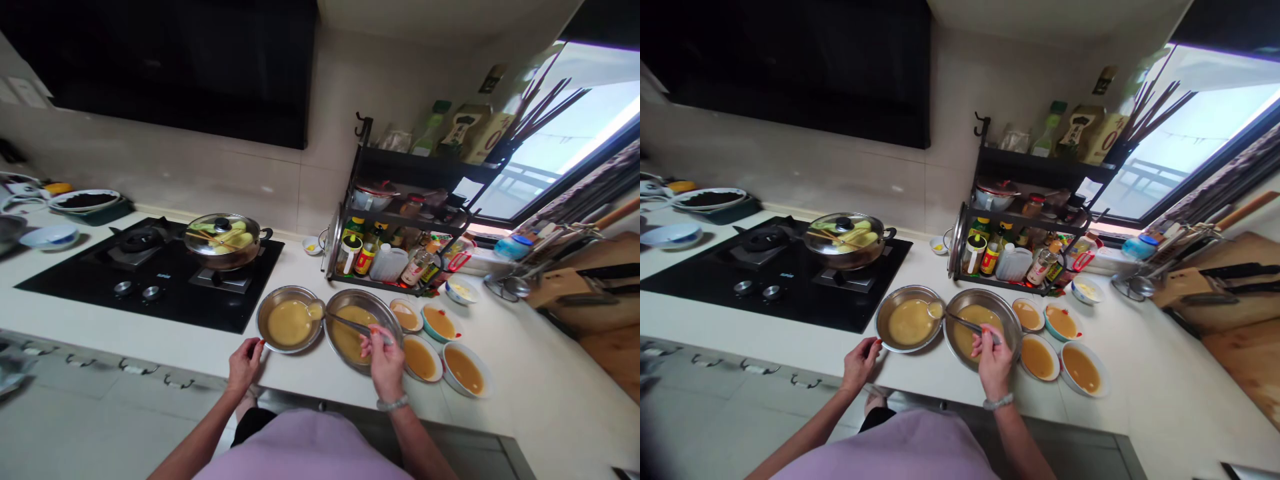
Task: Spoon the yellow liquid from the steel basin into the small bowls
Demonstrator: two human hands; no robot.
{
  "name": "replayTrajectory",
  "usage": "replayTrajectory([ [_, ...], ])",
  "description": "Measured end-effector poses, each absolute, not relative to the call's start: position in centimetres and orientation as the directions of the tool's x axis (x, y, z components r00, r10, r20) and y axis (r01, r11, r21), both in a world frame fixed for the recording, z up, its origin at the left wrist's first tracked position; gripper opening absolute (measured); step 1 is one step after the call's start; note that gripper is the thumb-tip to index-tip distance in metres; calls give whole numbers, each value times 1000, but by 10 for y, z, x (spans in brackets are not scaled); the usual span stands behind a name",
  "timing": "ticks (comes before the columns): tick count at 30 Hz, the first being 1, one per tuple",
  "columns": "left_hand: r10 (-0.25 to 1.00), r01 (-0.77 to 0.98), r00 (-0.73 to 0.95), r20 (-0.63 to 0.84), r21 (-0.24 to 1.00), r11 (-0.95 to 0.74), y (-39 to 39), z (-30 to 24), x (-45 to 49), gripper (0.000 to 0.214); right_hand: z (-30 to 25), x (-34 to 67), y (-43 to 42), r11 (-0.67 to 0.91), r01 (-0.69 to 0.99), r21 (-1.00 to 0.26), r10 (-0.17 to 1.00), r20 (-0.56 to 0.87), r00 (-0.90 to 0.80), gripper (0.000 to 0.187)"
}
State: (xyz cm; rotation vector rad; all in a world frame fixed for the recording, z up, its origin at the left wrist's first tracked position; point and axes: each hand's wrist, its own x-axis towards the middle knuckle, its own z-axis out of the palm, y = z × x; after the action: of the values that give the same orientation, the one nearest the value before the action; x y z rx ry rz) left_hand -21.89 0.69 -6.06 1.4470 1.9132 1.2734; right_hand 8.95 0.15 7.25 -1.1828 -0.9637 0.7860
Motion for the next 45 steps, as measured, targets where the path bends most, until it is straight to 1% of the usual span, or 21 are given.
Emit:
replayTrajectory([
  [4, 912, 522, -368, 182, 852, 41, 7, -62, -220, 32, 70, 83, -7, 361, 159, -919, 900, 388, 198, 24],
  [6, 912, 529, -363, 189, 848, 35, 7, -61, -220, 31, 68, 88, -9, 411, 225, -883, 883, 447, 143, 22],
  [7, 912, 531, -363, 193, 847, 32, 6, -61, -219, 31, 67, 93, -10, 416, 251, -874, 877, 459, 146, 21],
  [9, 911, 533, -362, 196, 846, 30, 6, -60, -219, 31, 64, 105, -9, 377, 298, -877, 870, 446, 210, 23],
  [13, 912, 530, -360, 198, 848, 26, 6, -60, -219, 31, 53, 129, -8, 194, 350, -916, 854, 333, 400, 35],
  [15, 913, 525, -357, 195, 851, 24, 6, -60, -219, 31, 46, 137, -10, 129, 334, -934, 849, 278, 450, 42],
  [18, 916, 511, -358, 183, 859, 28, 6, -61, -219, 31, 38, 140, -12, 85, 272, -959, 853, 211, 477, 46],
  [20, 915, 508, -362, 181, 861, 31, 6, -61, -220, 31, 35, 139, -13, 59, 186, -981, 844, 148, 515, 45],
  [23, 915, 513, -360, 184, 858, 30, 6, -62, -220, 31, 36, 138, -11, 24, 34, -999, 795, 39, 606, 42],
  [26, 918, 513, -356, 175, 858, 35, 6, -61, -220, 31, 40, 141, -8, 19, -56, -998, 768, -21, 640, 37],
  [29, 916, 517, -359, 178, 855, 36, 6, -59, -219, 30, 45, 143, -7, 32, -96, -995, 764, -38, 644, 33],
  [33, 917, 514, -355, 184, 857, 27, 5, -58, -219, 30, 52, 145, -8, 48, -99, -994, 763, -27, 646, 32],
  [40, 917, 505, -357, 179, 863, 28, 6, -62, -219, 30, 67, 140, -6, 87, -66, -994, 763, 24, 646, 35],
  [45, 914, 506, -363, 183, 862, 29, 6, -60, -219, 30, 77, 120, -2, 116, -100, -988, 812, 36, 583, 41],
])
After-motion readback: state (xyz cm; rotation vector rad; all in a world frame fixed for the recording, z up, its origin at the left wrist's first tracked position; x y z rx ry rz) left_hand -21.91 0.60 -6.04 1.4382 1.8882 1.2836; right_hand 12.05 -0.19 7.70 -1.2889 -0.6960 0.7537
